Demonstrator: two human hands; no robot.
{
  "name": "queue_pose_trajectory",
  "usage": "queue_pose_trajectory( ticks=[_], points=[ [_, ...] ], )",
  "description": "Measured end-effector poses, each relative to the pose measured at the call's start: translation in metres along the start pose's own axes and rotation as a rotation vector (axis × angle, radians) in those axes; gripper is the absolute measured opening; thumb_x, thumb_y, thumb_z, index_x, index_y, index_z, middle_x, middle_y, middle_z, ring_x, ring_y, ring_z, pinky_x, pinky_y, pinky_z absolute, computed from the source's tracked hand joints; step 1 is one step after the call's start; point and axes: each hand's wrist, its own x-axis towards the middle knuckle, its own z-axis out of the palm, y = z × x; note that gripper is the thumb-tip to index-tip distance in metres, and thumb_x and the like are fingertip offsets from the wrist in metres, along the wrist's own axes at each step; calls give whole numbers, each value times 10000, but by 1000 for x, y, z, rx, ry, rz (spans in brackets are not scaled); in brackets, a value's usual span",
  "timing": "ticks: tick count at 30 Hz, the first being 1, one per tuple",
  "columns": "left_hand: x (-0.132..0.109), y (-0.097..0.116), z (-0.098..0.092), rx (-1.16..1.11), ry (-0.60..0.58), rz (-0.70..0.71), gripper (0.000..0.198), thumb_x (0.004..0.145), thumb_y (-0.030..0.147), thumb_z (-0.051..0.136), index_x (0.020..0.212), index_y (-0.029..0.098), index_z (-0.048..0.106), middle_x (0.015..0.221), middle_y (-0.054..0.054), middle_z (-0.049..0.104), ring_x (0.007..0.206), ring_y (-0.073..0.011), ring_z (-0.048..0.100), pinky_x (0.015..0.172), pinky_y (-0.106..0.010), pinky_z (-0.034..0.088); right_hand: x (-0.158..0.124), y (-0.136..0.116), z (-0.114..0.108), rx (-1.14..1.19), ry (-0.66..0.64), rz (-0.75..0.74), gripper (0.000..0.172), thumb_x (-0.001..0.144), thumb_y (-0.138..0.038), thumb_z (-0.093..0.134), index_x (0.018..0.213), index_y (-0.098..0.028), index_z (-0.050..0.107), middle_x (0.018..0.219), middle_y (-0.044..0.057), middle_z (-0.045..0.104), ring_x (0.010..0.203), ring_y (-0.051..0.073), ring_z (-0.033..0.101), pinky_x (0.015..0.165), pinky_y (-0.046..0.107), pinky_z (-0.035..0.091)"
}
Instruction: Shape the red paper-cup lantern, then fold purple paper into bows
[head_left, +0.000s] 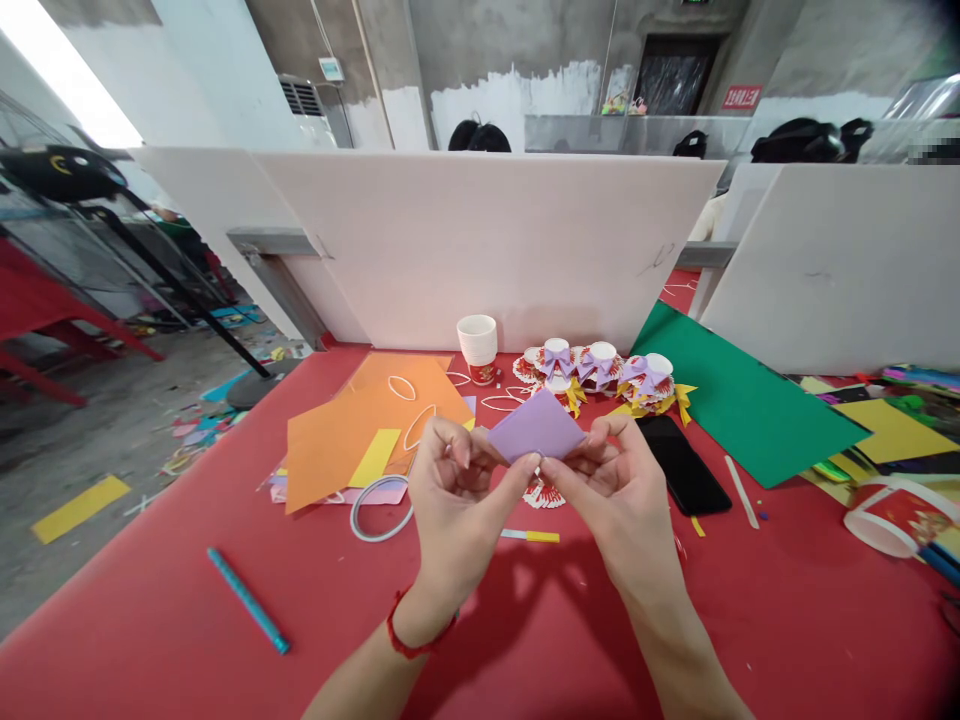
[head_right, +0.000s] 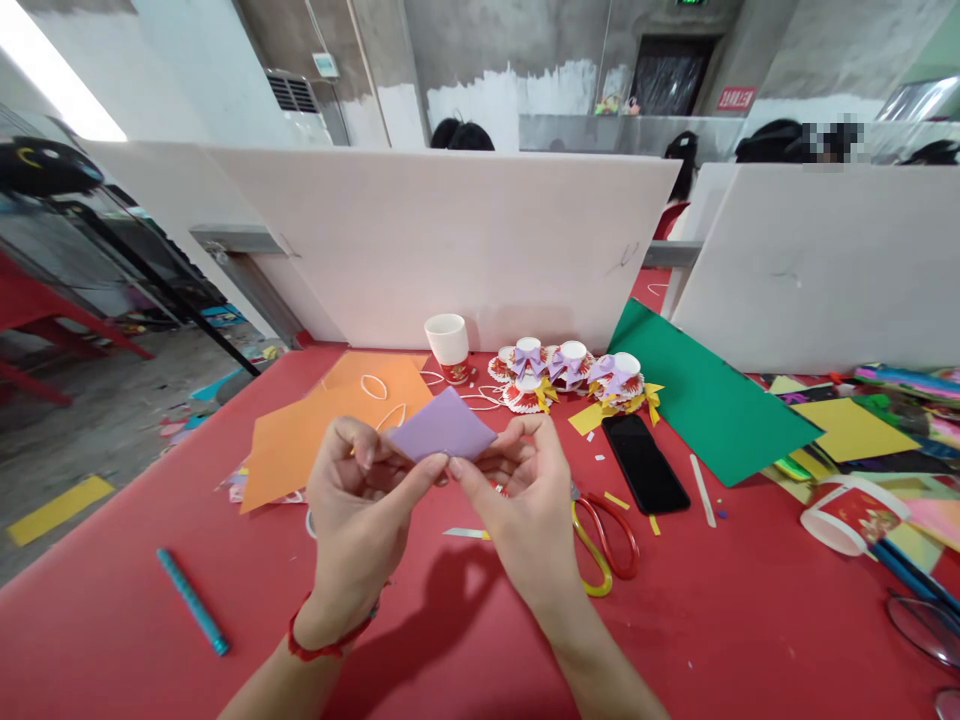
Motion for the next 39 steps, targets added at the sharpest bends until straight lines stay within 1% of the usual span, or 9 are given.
queue_pose_trajectory(
  ticks=[8, 12, 15, 19, 26, 32, 34, 36, 39],
  points=[
    [0, -4, 2, -116, -33, -183, 512, 618, 281, 911, 705, 214, 411, 498, 122, 580, 414, -88, 639, 467, -168, 565, -3, 1, -4, 10, 24, -36, 478, 619, -133, 816, 744, -252, 370, 617, -104, 659, 550, 88, 679, 592, 195, 586],
    [1, -2, 2, -90, -33, -111, 534, 616, 256, 920, 686, 211, 393, 495, 109, 626, 405, -107, 657, 443, -168, 556, -1, 2, -4, -5, 57, -5, 488, 587, -132, 803, 784, -257, 374, 602, -122, 629, 541, 78, 656, 545, 165, 542],
    [2, 1, -2, -44, -54, -42, 540, 630, 237, 911, 665, 211, 373, 507, 90, 644, 410, -102, 649, 431, -162, 540, 1, 4, -3, -9, 21, 36, 477, 598, -167, 797, 867, -263, 416, 666, -81, 706, 579, 108, 691, 573, 203, 563],
    [2, 5, -5, 14, -72, -59, 511, 643, 173, 886, 654, 209, 376, 499, 95, 616, 419, -93, 644, 451, -156, 545, -1, 5, -3, -28, 1, 3, 430, 640, -173, 794, 906, -257, 466, 702, -59, 724, 617, 128, 722, 601, 222, 586],
    [1, -1, 0, -68, -128, -351, 382, 653, 233, 873, 931, 167, 619, 721, -4, 745, 623, -117, 696, 610, -195, 583, -5, 1, 3, 51, 130, -150, 362, 690, -113, 780, 803, -242, 461, 596, -130, 632, 488, 62, 675, 524, 142, 572],
    [3, -8, 0, -177, -113, -508, 270, 657, 316, 878, 808, 156, 723, 651, 16, 685, 565, -75, 610, 589, -175, 534, -6, 4, 9, 80, 167, -197, 358, 678, -66, 756, 790, -242, 466, 672, -121, 641, 527, 48, 686, 557, 132, 582],
    [3, -8, -2, -150, -150, -449, 179, 721, 303, 832, 700, 165, 720, 621, 19, 656, 568, -71, 586, 586, -170, 510, -5, 4, 8, 67, 156, -164, 357, 668, -76, 753, 823, -249, 482, 688, -107, 675, 518, 60, 680, 554, 153, 588],
    [3, -6, -6, -73, -191, -303, 197, 779, 239, 776, 615, 169, 691, 606, 23, 619, 589, -69, 558, 586, -163, 480, -3, 3, 4, 7, 121, -115, 332, 656, -99, 752, 859, -245, 533, 694, -81, 706, 526, 78, 677, 540, 166, 580],
    [4, -3, -11, 78, -274, -59, 188, 800, 130, 721, 623, 173, 679, 629, 20, 607, 619, -78, 541, 596, -174, 458, 0, 1, -2, -150, 29, -59, 167, 667, -157, 743, 792, -205, 644, 661, -34, 711, 562, 103, 666, 534, 177, 557]
  ],
)
